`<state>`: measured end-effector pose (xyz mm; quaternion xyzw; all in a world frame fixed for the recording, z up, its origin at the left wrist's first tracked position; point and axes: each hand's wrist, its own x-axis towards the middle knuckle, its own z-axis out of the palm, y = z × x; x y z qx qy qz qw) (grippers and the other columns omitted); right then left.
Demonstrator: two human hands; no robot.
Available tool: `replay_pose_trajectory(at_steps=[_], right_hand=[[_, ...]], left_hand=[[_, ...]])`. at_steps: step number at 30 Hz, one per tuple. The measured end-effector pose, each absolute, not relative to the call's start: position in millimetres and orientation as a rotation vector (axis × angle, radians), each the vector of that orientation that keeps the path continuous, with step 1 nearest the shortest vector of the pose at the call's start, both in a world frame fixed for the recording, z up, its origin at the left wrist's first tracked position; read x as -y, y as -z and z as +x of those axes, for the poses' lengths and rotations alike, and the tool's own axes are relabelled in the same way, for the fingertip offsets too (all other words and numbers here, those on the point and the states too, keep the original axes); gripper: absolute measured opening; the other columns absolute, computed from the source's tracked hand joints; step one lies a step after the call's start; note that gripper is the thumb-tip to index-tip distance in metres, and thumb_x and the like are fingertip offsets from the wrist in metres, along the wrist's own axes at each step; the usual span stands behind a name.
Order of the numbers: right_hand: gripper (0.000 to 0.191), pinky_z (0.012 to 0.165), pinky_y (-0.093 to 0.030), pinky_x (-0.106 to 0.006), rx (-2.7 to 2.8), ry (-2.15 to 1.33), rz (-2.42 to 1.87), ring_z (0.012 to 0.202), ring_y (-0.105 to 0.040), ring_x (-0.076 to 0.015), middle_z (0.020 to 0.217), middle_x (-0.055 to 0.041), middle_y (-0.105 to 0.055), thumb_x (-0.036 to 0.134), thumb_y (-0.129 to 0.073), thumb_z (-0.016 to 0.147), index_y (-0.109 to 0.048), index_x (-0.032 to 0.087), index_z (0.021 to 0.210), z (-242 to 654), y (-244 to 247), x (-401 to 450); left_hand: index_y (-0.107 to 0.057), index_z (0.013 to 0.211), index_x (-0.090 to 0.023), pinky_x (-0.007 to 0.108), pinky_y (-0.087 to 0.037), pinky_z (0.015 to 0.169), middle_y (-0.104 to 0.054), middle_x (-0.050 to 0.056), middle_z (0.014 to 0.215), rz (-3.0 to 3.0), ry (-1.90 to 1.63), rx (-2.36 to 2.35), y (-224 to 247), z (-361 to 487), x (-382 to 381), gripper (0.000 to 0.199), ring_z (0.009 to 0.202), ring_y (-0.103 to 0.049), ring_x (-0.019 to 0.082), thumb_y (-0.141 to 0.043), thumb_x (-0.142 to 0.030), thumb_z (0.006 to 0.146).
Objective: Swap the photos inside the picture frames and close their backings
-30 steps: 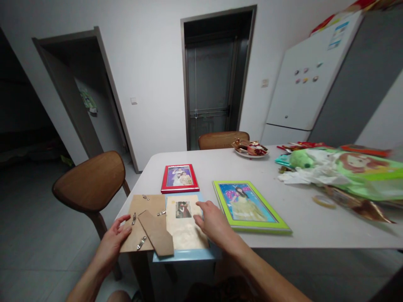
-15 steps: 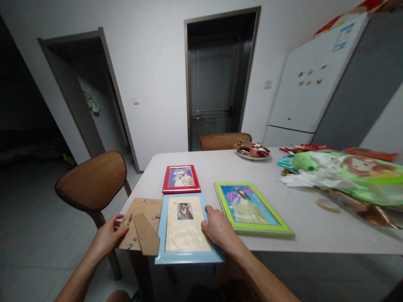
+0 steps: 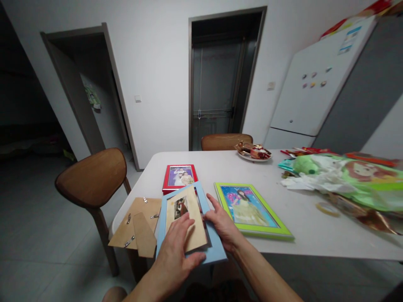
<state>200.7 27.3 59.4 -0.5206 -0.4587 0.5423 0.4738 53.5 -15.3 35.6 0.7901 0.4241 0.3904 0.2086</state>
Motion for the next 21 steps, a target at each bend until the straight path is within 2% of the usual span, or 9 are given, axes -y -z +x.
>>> replay_pose_trajectory(at_steps=[2,6,9,12,14,17,21], right_hand=[[0.075,0.056,-0.046,-0.026,1.104,-1.351,-1.235,0.058,-0.059,-0.0145,0.073,-0.0007,-0.062,0.021,-0.05,0.063,-0.017,0.019,0.131,198.0,-63.3,-24.3],[0.079,0.048,-0.042,-0.023,1.116,-1.306,-1.274,0.05,-0.054,-0.0119,0.06,0.0044,-0.054,0.025,-0.057,0.062,-0.019,0.019,0.13,202.0,-57.9,-29.3],[0.071,0.044,-0.037,-0.021,1.259,-1.107,-1.457,0.045,-0.049,-0.0107,0.052,0.0072,-0.046,0.024,-0.052,0.064,-0.025,0.015,0.129,213.0,-45.1,-38.8],[0.059,0.049,-0.037,-0.023,1.501,-0.738,-1.684,0.049,-0.049,-0.0126,0.051,0.0055,-0.045,0.023,-0.047,0.065,-0.038,0.008,0.122,223.3,-33.9,-46.1],[0.055,0.056,-0.039,-0.025,1.659,-0.518,-1.79,0.057,-0.052,-0.0154,0.056,0.0007,-0.052,0.023,-0.045,0.066,-0.043,0.005,0.118,226.5,-29.1,-48.1],[0.051,0.066,-0.04,-0.028,1.834,-0.328,-1.851,0.071,-0.056,-0.0193,0.073,-0.0087,-0.061,0.022,-0.042,0.069,-0.045,0.003,0.116,226.4,-23.1,-48.6],[0.046,0.077,-0.038,-0.03,1.959,-0.2,-1.86,0.086,-0.056,-0.0223,0.097,-0.0154,-0.061,0.022,-0.041,0.072,-0.048,0.005,0.114,225.6,-14.2,-49.7]], left_hand=[[-0.042,0.116,-0.016,0.046,-0.032,0.095,-0.042,0.013,0.125,2.301,-1.094,-1.13,-40.1,57.6,13.6,0.058,0.114,-0.037,0.028,-0.061,-0.016,0.061],[-0.045,0.11,-0.019,0.036,-0.041,0.087,-0.056,0.008,0.104,2.397,-1.215,-1.083,-55.3,48.3,11.0,0.049,0.098,-0.049,0.021,-0.045,-0.003,0.064],[-0.044,0.11,-0.019,0.031,-0.045,0.076,-0.056,0.007,0.098,2.144,-1.462,-1.321,-61.9,26.2,8.1,0.043,0.088,-0.053,0.019,-0.042,-0.006,0.069],[-0.041,0.112,-0.019,0.029,-0.046,0.068,-0.055,0.007,0.102,1.809,-1.515,-1.531,-55.8,-3.4,4.5,0.04,0.081,-0.056,0.018,-0.046,-0.016,0.073],[-0.043,0.111,-0.02,0.029,-0.045,0.068,-0.056,0.006,0.1,1.701,-1.481,-1.584,-45.6,-21.2,3.6,0.039,0.076,-0.056,0.018,-0.049,-0.02,0.072],[-0.047,0.106,-0.019,0.029,-0.044,0.064,-0.058,0.003,0.085,1.653,-1.406,-1.66,-28.8,-37.9,5.3,0.036,0.067,-0.055,0.017,-0.05,-0.022,0.07],[-0.053,0.098,-0.019,0.029,-0.043,0.06,-0.057,0.0,0.069,1.694,-1.293,-1.701,-15.2,-42.8,9.8,0.03,0.063,-0.055,0.018,-0.051,-0.022,0.068]])
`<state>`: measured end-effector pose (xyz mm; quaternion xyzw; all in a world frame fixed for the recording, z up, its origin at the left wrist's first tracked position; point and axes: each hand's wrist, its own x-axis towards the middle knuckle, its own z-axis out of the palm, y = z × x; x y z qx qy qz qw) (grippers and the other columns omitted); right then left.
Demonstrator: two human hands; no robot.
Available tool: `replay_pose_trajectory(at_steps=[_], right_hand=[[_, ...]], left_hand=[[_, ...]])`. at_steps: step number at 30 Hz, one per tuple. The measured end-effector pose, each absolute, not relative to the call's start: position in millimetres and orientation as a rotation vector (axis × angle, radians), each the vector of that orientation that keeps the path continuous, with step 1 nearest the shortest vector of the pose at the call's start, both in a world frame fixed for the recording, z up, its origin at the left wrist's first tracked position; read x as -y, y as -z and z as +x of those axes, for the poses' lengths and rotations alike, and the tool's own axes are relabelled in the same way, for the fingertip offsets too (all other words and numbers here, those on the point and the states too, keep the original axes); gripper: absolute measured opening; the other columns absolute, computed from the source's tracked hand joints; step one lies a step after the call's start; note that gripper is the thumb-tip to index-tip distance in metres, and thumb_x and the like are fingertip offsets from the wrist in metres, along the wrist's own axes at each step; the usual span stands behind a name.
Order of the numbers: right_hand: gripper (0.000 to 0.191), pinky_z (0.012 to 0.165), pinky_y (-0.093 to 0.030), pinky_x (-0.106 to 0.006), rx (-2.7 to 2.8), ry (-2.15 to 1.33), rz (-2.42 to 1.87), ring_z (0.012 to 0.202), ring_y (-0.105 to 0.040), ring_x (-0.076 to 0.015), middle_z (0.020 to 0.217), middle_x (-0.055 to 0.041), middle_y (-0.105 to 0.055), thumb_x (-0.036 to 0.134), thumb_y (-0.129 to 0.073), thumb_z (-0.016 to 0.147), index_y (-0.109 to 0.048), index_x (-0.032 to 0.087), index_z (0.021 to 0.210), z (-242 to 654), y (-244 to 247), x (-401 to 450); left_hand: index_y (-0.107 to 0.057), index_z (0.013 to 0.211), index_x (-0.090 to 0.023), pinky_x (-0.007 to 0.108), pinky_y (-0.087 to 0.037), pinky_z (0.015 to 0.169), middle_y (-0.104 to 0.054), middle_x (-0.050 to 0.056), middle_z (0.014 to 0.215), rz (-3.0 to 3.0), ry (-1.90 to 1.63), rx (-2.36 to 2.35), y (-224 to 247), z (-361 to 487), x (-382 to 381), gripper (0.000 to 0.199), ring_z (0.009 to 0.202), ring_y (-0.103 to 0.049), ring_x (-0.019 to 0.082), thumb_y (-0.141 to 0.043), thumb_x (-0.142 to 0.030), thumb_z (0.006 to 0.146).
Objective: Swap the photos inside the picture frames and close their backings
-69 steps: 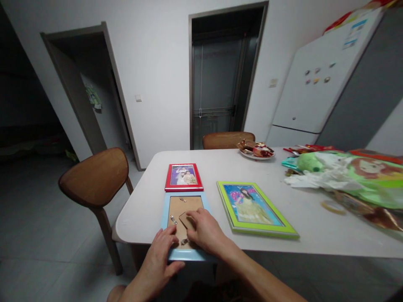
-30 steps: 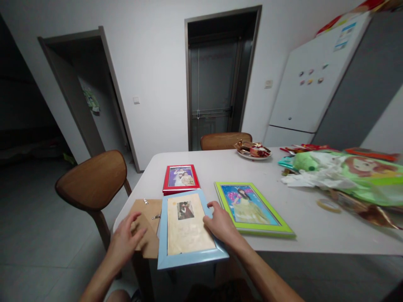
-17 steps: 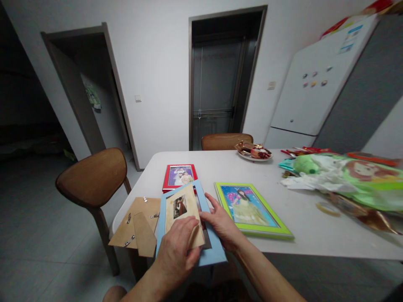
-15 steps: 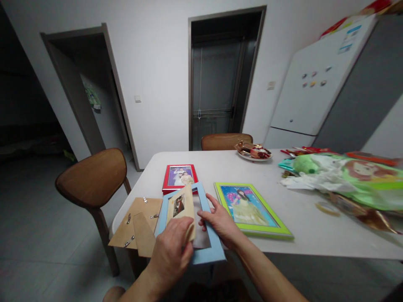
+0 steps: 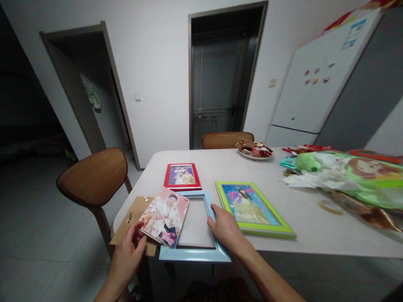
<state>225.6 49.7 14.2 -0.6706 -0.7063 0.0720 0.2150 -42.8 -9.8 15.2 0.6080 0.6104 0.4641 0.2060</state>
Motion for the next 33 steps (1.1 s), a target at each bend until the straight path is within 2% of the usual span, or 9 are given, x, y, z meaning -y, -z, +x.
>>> replay_pose_trajectory(at_steps=[3,9,12,14,16,19,24,28,33], right_hand=[[0.041,0.079,-0.037,-0.031,2.001,-0.139,-1.881,0.089,-0.055,-0.0226,0.099,-0.0155,-0.059,0.021,-0.043,0.072,-0.051,0.007,0.11,225.9,-10.5,-51.0],[0.038,0.083,-0.036,-0.031,1.992,-0.093,-1.722,0.091,-0.052,-0.0203,0.099,-0.0133,-0.057,0.022,-0.046,0.071,-0.054,0.01,0.106,210.9,-19.2,-46.0],[0.042,0.071,-0.042,-0.028,1.917,-0.413,-1.599,0.07,-0.056,-0.0151,0.088,-0.0082,-0.061,0.023,-0.042,0.072,-0.049,0.011,0.112,193.6,-22.5,-43.3],[0.043,0.061,-0.044,-0.026,1.847,-0.655,-1.544,0.059,-0.056,-0.0126,0.077,-0.0037,-0.063,0.023,-0.041,0.071,-0.048,0.013,0.113,181.4,-20.3,-44.6],[0.045,0.055,-0.043,-0.024,1.775,-0.821,-1.511,0.055,-0.056,-0.0118,0.069,-0.0012,-0.062,0.022,-0.041,0.07,-0.046,0.013,0.115,170.1,-16.0,-48.3],[0.052,0.048,-0.042,-0.021,1.62,-1.014,-1.437,0.055,-0.056,-0.0114,0.07,-0.0009,-0.061,0.022,-0.045,0.068,-0.04,0.013,0.119,156.7,-13.5,-54.1],[0.054,0.056,-0.046,-0.023,1.197,-1.148,-1.093,0.069,-0.058,-0.012,0.093,-0.0049,-0.058,0.028,-0.049,0.069,-0.035,0.018,0.12,149.3,-35.0,-51.3],[0.039,0.057,-0.046,-0.024,0.991,-1.373,-1.132,0.063,-0.059,-0.0114,0.086,-0.0067,-0.059,0.031,-0.053,0.07,-0.046,0.014,0.105,150.9,-46.2,-41.5],[0.029,0.061,-0.047,-0.026,0.89,-1.654,-0.96,0.07,-0.061,-0.014,0.086,-0.0071,-0.062,0.036,-0.048,0.075,-0.049,0.016,0.096,146.7,-36.6,-33.7]], left_hand=[[-0.057,0.094,-0.02,0.029,-0.042,0.06,-0.057,0.0,0.067,1.816,-1.217,-1.725,-12.3,-43.6,10.7,0.027,0.063,-0.056,0.019,-0.05,-0.021,0.068],[-0.055,0.096,-0.02,0.035,-0.042,0.071,-0.059,0.006,0.085,2.221,-1.058,-1.893,-15.7,-46.7,9.1,0.029,0.082,-0.055,0.023,-0.047,-0.013,0.069],[-0.053,0.103,-0.02,0.038,-0.042,0.075,-0.058,0.007,0.09,2.391,-0.985,-1.966,-18.7,-41.4,8.4,0.038,0.088,-0.052,0.025,-0.047,-0.008,0.068],[-0.051,0.106,-0.021,0.042,-0.039,0.082,-0.055,0.009,0.105,2.497,-0.974,-1.952,-18.4,-35.4,5.7,0.045,0.099,-0.048,0.026,-0.048,-0.005,0.065],[-0.05,0.108,-0.021,0.045,-0.034,0.089,-0.048,0.01,0.119,2.599,-0.965,-1.866,-15.3,-29.2,0.2,0.049,0.11,-0.041,0.027,-0.046,-0.001,0.063],[-0.051,0.109,-0.021,0.047,-0.031,0.093,-0.048,0.009,0.122,2.646,-0.933,-1.692,-9.0,-23.0,-11.6,0.049,0.115,-0.039,0.025,-0.042,0.0,0.065],[-0.054,0.108,-0.022,0.042,-0.033,0.094,-0.055,0.007,0.115,2.25,-1.285,-1.475,-19.7,-24.9,-21.6,0.04,0.109,-0.047,0.022,-0.038,-0.008,0.074],[-0.059,0.099,-0.017,0.038,-0.039,0.087,-0.064,0.007,0.097,1.479,-1.652,-1.366,-43.3,-17.5,-16.2,0.027,0.095,-0.056,0.023,-0.045,-0.025,0.078],[-0.057,0.096,-0.013,0.036,-0.043,0.082,-0.066,0.007,0.089,0.904,-1.623,-0.926,-44.9,19.2,-7.0,0.034,0.09,-0.059,0.023,-0.052,-0.038,0.074]])
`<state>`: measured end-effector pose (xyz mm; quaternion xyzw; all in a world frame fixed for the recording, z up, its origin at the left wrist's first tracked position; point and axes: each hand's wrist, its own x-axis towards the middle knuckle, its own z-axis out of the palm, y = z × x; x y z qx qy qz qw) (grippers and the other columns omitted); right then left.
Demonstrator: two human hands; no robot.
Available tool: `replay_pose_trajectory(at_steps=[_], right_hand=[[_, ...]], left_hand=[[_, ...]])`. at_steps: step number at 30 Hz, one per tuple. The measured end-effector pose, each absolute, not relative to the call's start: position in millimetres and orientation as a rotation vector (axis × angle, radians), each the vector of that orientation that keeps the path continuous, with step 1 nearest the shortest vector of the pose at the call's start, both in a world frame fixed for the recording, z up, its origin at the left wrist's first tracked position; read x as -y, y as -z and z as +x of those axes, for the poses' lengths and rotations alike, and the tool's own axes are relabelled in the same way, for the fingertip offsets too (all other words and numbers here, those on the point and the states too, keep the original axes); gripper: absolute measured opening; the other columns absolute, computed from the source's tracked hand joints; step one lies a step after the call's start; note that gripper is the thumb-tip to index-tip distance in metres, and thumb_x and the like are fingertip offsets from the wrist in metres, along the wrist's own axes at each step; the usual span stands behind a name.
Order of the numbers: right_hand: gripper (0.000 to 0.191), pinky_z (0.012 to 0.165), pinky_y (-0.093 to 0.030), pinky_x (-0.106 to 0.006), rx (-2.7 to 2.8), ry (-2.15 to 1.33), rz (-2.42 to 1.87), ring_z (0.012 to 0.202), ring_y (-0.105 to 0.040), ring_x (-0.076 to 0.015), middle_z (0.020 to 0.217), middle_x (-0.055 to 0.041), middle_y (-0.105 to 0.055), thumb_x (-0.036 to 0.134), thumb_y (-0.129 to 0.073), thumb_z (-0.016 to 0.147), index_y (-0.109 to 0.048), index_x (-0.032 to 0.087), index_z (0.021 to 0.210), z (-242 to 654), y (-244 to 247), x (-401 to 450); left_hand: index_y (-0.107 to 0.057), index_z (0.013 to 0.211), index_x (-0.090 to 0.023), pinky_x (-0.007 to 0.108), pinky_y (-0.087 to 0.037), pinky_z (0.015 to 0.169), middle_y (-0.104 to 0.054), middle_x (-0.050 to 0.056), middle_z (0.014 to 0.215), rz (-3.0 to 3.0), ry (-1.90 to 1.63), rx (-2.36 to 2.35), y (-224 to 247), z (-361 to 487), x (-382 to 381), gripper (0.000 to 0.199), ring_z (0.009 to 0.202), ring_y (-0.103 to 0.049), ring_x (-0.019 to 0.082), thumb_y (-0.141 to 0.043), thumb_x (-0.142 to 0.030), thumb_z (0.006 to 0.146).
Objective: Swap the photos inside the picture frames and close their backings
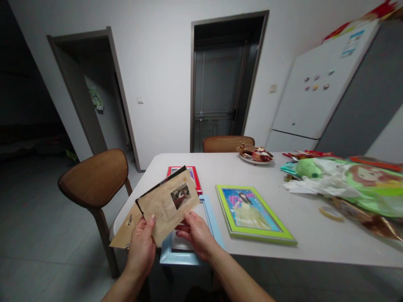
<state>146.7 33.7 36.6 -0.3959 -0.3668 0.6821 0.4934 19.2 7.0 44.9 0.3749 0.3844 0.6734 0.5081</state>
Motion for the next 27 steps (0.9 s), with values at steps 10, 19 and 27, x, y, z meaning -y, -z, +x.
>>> replay_pose_trajectory(at_steps=[10,19,27], right_hand=[[0.043,0.056,-0.048,-0.025,1.059,-1.335,-1.218,0.065,-0.062,-0.0169,0.084,-0.0065,-0.066,0.016,-0.043,0.064,-0.047,0.014,0.107,208.2,-35.7,-52.5],[0.05,0.053,-0.043,-0.021,1.49,-0.983,-1.59,0.062,-0.061,-0.0153,0.08,-0.0059,-0.067,0.012,-0.038,0.061,-0.053,0.013,0.109,205.4,-22.7,-73.7],[0.044,0.061,-0.041,-0.022,1.68,-0.61,-1.636,0.069,-0.059,-0.0159,0.086,-0.0081,-0.066,0.017,-0.039,0.067,-0.055,0.011,0.107,198.1,-22.2,-76.7]], left_hand=[[-0.044,0.113,-0.011,0.037,-0.035,0.093,-0.052,0.014,0.116,1.311,-1.378,-1.24,-20.6,15.2,-5.5,0.051,0.107,-0.048,0.023,-0.057,-0.023,0.065],[-0.05,0.109,-0.01,0.046,-0.027,0.099,-0.046,0.015,0.122,2.168,-0.865,-1.396,-7.0,21.0,11.1,0.044,0.115,-0.039,0.025,-0.054,-0.012,0.065],[-0.05,0.107,-0.012,0.049,-0.026,0.099,-0.047,0.015,0.122,2.313,-0.746,-1.402,-12.8,20.4,12.5,0.037,0.116,-0.038,0.024,-0.052,-0.012,0.07]])
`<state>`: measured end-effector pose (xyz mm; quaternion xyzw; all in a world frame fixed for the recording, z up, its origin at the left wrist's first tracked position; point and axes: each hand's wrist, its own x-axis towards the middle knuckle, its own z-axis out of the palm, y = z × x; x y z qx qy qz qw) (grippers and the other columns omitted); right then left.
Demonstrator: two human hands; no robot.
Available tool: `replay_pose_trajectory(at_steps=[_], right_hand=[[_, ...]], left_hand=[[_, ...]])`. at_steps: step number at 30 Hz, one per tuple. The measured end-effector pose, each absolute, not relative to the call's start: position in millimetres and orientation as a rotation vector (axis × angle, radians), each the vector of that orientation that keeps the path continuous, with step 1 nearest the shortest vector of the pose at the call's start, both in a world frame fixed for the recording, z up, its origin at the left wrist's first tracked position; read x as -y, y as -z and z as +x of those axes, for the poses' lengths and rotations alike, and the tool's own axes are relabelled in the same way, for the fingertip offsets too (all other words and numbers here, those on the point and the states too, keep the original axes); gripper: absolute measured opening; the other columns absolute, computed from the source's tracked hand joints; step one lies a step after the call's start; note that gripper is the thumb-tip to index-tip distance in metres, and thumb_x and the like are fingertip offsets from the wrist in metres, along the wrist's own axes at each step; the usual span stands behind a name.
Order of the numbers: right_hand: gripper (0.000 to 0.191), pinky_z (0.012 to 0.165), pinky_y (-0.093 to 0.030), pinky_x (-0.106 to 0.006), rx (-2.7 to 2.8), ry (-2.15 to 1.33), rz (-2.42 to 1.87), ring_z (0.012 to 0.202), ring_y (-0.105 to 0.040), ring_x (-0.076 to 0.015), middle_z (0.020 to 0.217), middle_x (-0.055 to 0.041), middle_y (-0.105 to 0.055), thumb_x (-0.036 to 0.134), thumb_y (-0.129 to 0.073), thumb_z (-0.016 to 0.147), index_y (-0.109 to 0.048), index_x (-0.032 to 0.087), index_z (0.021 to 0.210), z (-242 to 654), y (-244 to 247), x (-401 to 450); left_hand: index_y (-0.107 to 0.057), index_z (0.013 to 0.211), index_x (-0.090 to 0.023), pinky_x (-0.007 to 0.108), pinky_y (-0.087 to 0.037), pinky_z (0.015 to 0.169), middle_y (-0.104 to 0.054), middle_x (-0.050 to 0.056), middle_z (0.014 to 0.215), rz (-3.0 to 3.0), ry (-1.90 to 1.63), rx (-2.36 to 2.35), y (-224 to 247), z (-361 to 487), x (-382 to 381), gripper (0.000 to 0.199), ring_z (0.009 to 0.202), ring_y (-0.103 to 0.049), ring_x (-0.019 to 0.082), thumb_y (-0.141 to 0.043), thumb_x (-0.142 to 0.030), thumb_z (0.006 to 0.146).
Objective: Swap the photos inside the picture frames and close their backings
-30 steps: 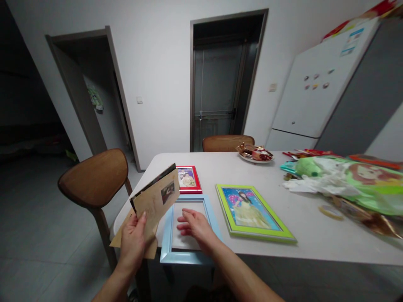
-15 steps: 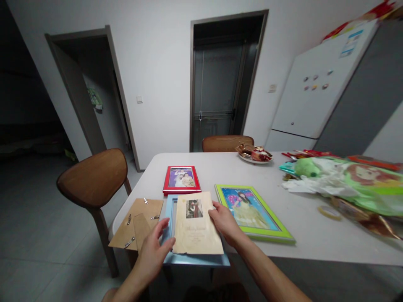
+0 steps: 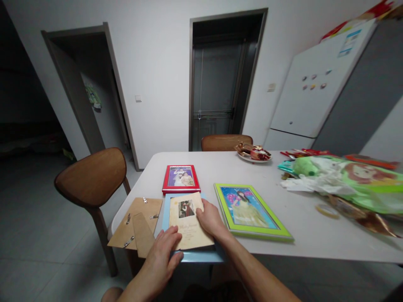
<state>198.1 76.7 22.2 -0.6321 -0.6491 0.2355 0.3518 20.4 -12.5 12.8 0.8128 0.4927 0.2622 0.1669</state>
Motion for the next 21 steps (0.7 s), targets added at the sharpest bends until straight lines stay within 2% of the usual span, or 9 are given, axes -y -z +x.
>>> replay_pose_trajectory(at_steps=[5,10,15,18,21], right_hand=[[0.041,0.062,-0.04,-0.023,1.686,-0.571,-1.703,0.069,-0.058,-0.0155,0.084,-0.0074,-0.065,0.016,-0.036,0.069,-0.054,0.012,0.106,197.9,-21.1,-76.0],[0.029,0.065,-0.037,-0.024,1.929,-0.244,-1.842,0.075,-0.057,-0.0181,0.085,-0.0102,-0.063,0.024,-0.039,0.074,-0.057,0.013,0.094,194.6,-25.1,-68.7],[0.029,0.062,-0.036,-0.028,2.031,0.062,-2.004,0.076,-0.055,-0.0212,0.088,-0.011,-0.057,0.036,-0.043,0.075,-0.057,0.016,0.088,190.9,-21.9,-59.9],[0.031,0.063,-0.036,-0.028,2.033,0.097,-1.983,0.079,-0.055,-0.0211,0.089,-0.0098,-0.055,0.035,-0.044,0.075,-0.054,0.016,0.096,191.2,-19.0,-59.0],[0.047,0.065,-0.036,-0.028,1.959,0.047,-1.979,0.082,-0.054,-0.0215,0.093,-0.0101,-0.055,0.035,-0.046,0.074,-0.042,0.015,0.116,195.6,-19.3,-61.0]], left_hand=[[-0.049,0.108,-0.013,0.047,-0.024,0.1,-0.045,0.014,0.124,2.324,-0.673,-1.42,-16.0,20.9,14.5,0.036,0.118,-0.037,0.023,-0.05,-0.013,0.072],[-0.052,0.104,-0.013,0.046,-0.023,0.1,-0.047,0.013,0.122,2.34,-0.575,-1.433,-24.5,21.4,13.7,0.031,0.116,-0.038,0.022,-0.048,-0.015,0.074],[-0.054,0.102,-0.013,0.047,-0.023,0.1,-0.05,0.012,0.12,2.353,-0.531,-1.458,-27.3,26.9,13.9,0.028,0.115,-0.04,0.024,-0.046,-0.017,0.075],[-0.052,0.107,-0.013,0.046,-0.023,0.101,-0.048,0.012,0.122,2.337,-0.561,-1.423,-27.4,22.3,16.6,0.033,0.116,-0.038,0.023,-0.046,-0.017,0.074],[-0.044,0.116,-0.016,0.04,-0.026,0.1,-0.041,0.01,0.128,2.29,-0.659,-1.392,-28.4,-3.2,18.0,0.044,0.12,-0.033,0.02,-0.049,-0.017,0.072]])
